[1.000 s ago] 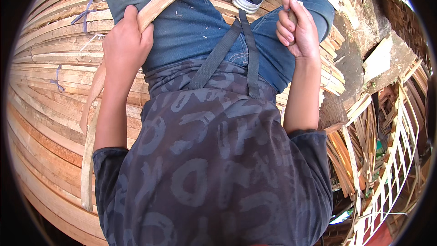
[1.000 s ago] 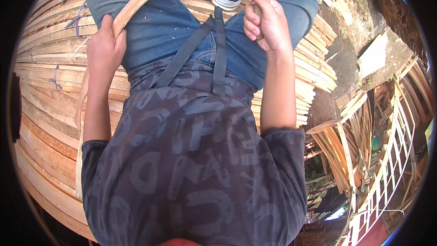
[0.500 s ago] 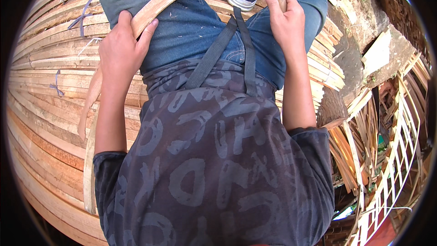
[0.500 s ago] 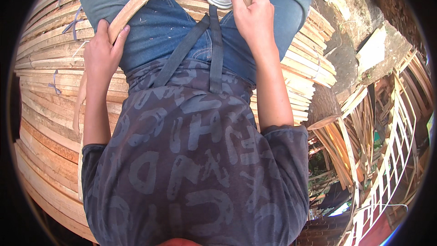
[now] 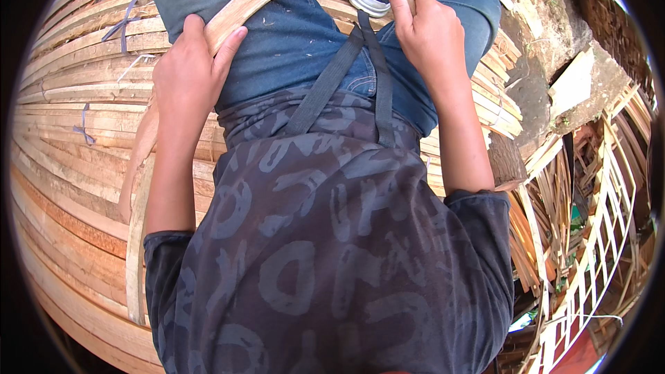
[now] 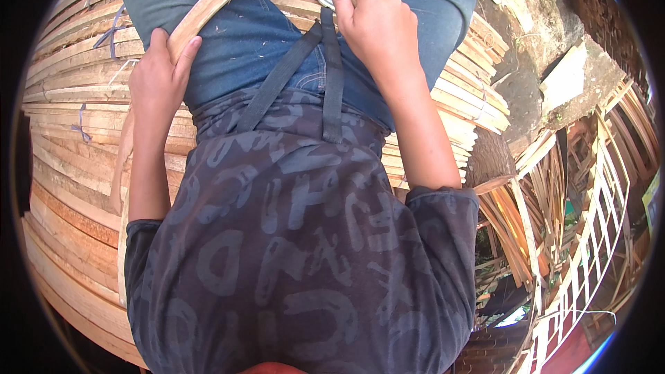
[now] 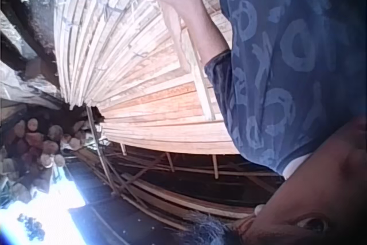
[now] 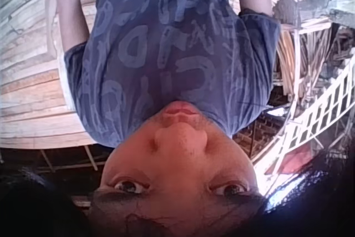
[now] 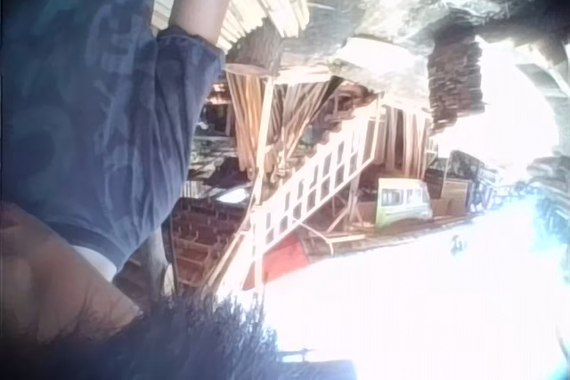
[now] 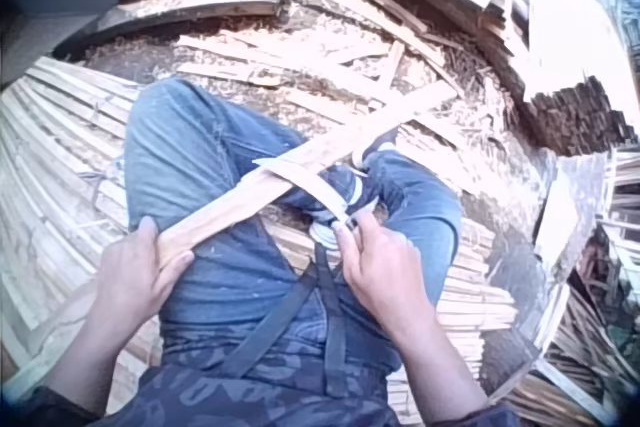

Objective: The person sits cross-legged on a wooden floor and uses a knife to shave thin strips from a long piece of wood. They hold the wood against their legs and repeatedly scrape the blade along its surface to remove layers.

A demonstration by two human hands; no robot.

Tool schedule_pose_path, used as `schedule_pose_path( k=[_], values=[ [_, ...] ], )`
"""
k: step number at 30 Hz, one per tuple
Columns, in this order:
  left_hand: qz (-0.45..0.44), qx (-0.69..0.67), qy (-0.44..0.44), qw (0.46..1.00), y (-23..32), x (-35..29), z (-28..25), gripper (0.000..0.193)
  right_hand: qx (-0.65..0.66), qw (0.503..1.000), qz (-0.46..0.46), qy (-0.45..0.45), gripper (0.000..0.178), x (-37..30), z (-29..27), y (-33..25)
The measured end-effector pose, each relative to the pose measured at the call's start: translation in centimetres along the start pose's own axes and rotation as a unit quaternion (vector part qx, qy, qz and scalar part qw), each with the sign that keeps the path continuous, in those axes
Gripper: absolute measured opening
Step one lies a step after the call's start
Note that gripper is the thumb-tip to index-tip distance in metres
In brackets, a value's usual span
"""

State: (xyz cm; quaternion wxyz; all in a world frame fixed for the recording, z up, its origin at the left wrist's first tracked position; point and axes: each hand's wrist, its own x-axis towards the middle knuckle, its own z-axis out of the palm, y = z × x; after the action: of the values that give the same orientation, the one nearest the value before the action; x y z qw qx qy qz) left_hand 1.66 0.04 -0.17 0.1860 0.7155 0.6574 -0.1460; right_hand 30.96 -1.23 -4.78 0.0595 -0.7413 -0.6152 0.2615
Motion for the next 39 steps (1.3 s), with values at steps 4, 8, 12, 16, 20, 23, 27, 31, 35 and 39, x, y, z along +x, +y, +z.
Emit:
schedule_pose_path(
  k=[4, 8, 12, 16, 20, 23, 27, 31, 35, 39],
  values=[
    [0.015, -0.015, -0.015, 1.000, 0.2, 0.4, -0.5, 0.055, -0.059, 0.998, 0.001, 0.020, 0.039, 1.2, 0.4, 1.3],
    [0.016, -0.035, -0.023, 0.999, -0.1, 0.5, -0.5, 0.055, -0.033, 0.998, -0.019, 0.049, 0.037, 0.6, 1.3, 0.9],
    [0.018, -0.021, -0.027, 0.999, 0.2, 0.5, -0.6, 0.055, -0.106, 0.993, -0.034, 0.047, 0.036, 1.7, 0.4, 2.0],
    [0.004, -0.046, -0.032, 0.998, 0.6, 0.5, -0.8, 0.055, -0.167, 0.978, 0.016, 0.122, 0.041, 2.9, 1.0, 3.5],
    [-0.001, -0.046, -0.044, 0.998, 0.1, 0.3, -0.8, 0.055, -0.198, 0.960, 0.132, 0.147, 0.042, 5.0, -2.9, 13.8],
    [0.000, -0.038, -0.042, 0.998, 0.3, 0.6, -0.8, 0.056, -0.088, 0.979, 0.141, 0.120, 0.043, 3.9, -5.4, 14.8],
    [-0.013, -0.004, -0.060, 0.998, 1.0, 0.8, -1.0, 0.060, 0.071, 0.983, 0.071, 0.156, 0.043, 1.9, -3.9, 11.9],
    [0.007, 0.005, -0.043, 0.999, 0.4, 0.5, -1.0, 0.058, 0.149, 0.983, 0.028, 0.105, 0.034, 1.0, 0.0, 5.7],
    [0.033, 0.002, -0.048, 0.998, -0.5, 1.0, -1.1, 0.055, 0.102, 0.988, -0.072, 0.091, 0.029, 0.5, 2.2, 1.3],
    [0.038, -0.027, -0.040, 0.998, -0.3, 0.9, -1.1, 0.053, 0.010, 0.994, -0.077, 0.076, 0.025, 1.9, 1.0, 2.3]
  ],
)
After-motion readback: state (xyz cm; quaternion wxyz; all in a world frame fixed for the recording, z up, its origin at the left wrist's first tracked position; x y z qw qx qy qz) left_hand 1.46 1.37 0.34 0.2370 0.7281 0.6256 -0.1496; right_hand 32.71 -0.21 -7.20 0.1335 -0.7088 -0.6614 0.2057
